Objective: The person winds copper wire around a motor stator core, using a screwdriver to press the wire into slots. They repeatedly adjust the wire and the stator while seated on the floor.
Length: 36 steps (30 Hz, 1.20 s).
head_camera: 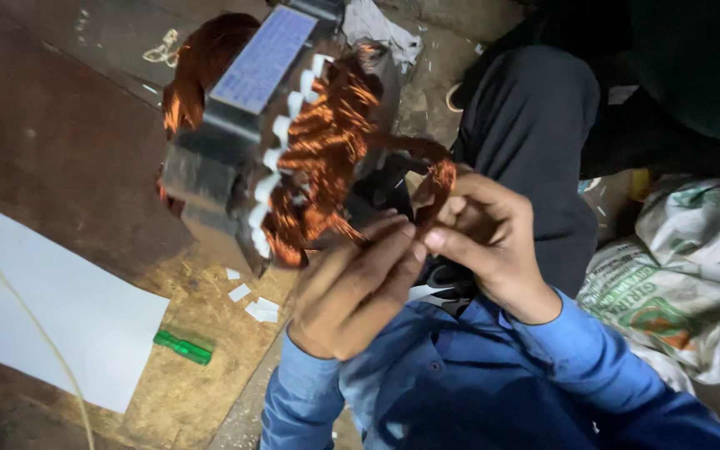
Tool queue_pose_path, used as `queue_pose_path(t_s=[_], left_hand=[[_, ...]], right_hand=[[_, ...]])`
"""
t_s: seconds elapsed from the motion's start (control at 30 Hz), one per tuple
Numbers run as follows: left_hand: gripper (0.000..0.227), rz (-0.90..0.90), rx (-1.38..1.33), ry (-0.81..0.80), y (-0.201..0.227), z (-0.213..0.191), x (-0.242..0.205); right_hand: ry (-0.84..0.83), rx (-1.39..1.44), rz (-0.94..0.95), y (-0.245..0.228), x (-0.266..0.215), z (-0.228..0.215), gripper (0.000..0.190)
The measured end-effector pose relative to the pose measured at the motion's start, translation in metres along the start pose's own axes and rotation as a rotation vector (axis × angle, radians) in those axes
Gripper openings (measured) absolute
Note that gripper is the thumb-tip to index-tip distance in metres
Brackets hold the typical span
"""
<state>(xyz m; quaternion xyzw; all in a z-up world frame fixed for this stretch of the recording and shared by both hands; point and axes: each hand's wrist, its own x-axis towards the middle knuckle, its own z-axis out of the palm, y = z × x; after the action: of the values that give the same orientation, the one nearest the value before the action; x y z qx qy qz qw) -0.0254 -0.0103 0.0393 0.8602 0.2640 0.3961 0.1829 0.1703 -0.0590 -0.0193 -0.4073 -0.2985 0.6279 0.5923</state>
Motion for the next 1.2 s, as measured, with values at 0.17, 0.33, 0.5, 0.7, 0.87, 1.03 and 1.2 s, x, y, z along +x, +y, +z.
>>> queue_pose_path(t_s=[0.17, 0.33, 0.5, 0.7, 0.87, 1.03, 1.2], left_hand=[[0.013, 0.034, 0.014, -0.032, -0.008, -0.008, -0.003], [0.015, 0.11, 0.01, -0.048, -0.023, -0.006, -0.005], [0.023, 0.081, -0.001, -0.04, -0.018, -0.006, -0.02], [0.032, 0.072, 0.001, -0.034, -0.019, -0.006, -0.028], [0.04, 0.094, 0.005, -0.032, -0.018, -0.004, -0.032], [0.047, 0.087, 0.003, -0.022, -0.018, 0.006, -0.048], [0.055, 0.053, 0.005, 0.02, -0.005, 0.003, -0.046]], right_hand=[[-0.079, 0.136, 0.123, 0.006, 0.003, -0.01, 0.031], [-0.007, -0.164, 0.045, 0.015, 0.001, -0.028, 0.026], [0.434, -0.285, -0.04, 0.023, -0.014, -0.047, 0.018], [0.558, -0.48, -0.088, 0.015, -0.047, -0.064, 0.026], [0.598, -0.574, -0.1, 0.022, -0.055, -0.073, 0.032], [0.497, -0.747, -0.204, 0.025, -0.029, -0.066, 0.038], [0.114, -0.941, -0.557, -0.016, -0.008, -0.038, 0.044]])
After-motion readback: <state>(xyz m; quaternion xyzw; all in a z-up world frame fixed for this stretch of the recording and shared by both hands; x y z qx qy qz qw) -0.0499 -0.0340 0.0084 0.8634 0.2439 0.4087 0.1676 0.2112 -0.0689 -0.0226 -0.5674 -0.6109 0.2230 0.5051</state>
